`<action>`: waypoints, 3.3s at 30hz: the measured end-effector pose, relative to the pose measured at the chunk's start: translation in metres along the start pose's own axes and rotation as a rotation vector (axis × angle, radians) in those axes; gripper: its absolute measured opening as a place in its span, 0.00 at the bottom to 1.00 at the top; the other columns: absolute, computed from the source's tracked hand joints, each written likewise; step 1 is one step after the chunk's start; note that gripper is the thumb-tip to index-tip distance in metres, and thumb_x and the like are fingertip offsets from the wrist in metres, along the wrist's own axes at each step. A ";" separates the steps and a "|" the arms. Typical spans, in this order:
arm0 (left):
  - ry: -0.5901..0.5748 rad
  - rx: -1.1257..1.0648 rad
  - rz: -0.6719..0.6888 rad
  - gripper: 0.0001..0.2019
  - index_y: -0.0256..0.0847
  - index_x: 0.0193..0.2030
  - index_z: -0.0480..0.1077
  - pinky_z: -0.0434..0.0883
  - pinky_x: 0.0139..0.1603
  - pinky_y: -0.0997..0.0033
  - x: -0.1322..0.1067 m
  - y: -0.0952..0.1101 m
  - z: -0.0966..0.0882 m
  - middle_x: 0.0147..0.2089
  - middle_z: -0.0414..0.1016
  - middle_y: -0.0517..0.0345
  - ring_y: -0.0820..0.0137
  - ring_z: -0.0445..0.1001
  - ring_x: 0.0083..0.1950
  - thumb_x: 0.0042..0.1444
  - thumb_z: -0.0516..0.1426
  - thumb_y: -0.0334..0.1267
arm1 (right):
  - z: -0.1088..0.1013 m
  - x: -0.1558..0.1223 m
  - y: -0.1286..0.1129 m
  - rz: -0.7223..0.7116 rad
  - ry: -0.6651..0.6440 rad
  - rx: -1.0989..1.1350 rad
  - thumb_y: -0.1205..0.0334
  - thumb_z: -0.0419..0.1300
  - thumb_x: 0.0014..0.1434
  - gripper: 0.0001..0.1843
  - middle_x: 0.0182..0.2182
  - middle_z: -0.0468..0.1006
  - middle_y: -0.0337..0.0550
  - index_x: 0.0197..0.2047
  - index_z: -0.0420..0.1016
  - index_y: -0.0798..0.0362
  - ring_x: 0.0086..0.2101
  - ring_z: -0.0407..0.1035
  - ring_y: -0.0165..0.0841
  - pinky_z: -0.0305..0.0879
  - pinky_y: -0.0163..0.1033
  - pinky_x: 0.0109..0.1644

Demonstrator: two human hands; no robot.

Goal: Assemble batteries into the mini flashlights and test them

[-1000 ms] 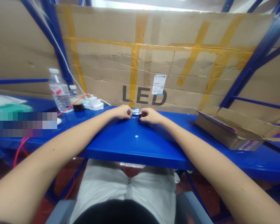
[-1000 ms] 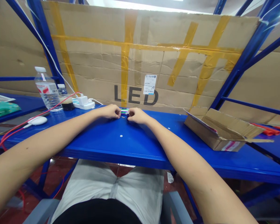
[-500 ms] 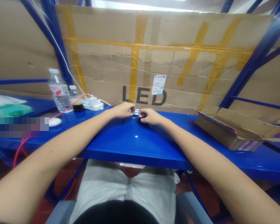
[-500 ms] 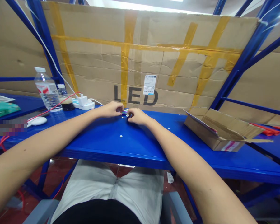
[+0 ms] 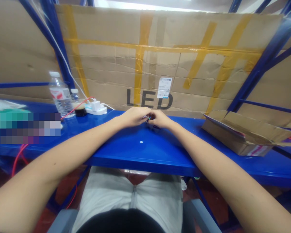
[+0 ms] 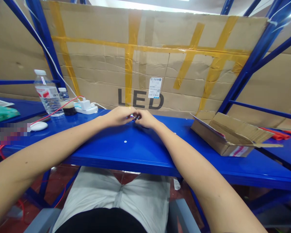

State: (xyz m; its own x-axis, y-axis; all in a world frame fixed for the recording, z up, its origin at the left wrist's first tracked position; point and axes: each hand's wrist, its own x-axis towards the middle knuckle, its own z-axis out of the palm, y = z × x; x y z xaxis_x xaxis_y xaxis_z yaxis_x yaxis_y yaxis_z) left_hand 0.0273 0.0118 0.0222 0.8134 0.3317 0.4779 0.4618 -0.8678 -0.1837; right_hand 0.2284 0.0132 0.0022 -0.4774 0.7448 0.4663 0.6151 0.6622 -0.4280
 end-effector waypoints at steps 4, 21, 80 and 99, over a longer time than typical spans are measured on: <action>0.047 -0.034 0.022 0.10 0.40 0.51 0.71 0.68 0.48 0.68 0.000 -0.001 0.001 0.50 0.78 0.50 0.64 0.76 0.49 0.66 0.52 0.34 | 0.001 0.001 0.002 0.012 0.026 0.063 0.71 0.57 0.44 0.14 0.32 0.77 0.39 0.38 0.74 0.56 0.33 0.68 0.32 0.62 0.35 0.37; 0.092 -0.106 -0.015 0.10 0.40 0.48 0.75 0.68 0.45 0.68 -0.006 -0.014 0.000 0.45 0.78 0.50 0.65 0.75 0.44 0.64 0.55 0.37 | -0.001 -0.001 0.003 0.064 0.072 0.027 0.66 0.58 0.46 0.10 0.29 0.73 0.37 0.35 0.70 0.54 0.31 0.65 0.32 0.59 0.36 0.35; -0.198 0.136 -0.076 0.15 0.41 0.43 0.80 0.65 0.48 0.59 0.000 -0.022 0.042 0.45 0.77 0.45 0.56 0.70 0.47 0.62 0.51 0.37 | -0.028 -0.003 0.016 0.318 0.042 -0.237 0.76 0.59 0.57 0.09 0.41 0.83 0.49 0.37 0.79 0.57 0.41 0.74 0.36 0.68 0.38 0.48; -0.233 -0.215 -0.116 0.06 0.43 0.36 0.81 0.66 0.44 0.67 0.003 -0.024 0.030 0.38 0.82 0.55 0.63 0.74 0.43 0.56 0.61 0.35 | -0.031 -0.002 0.020 0.213 0.032 -0.038 0.77 0.60 0.54 0.13 0.41 0.83 0.50 0.40 0.82 0.57 0.40 0.74 0.37 0.69 0.43 0.51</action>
State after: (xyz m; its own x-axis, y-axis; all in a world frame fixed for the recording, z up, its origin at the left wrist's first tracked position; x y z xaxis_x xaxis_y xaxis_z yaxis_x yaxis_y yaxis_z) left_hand 0.0293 0.0449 0.0022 0.8302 0.4870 0.2713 0.4911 -0.8692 0.0573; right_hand 0.2612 0.0223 0.0163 -0.3145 0.8639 0.3934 0.7232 0.4865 -0.4902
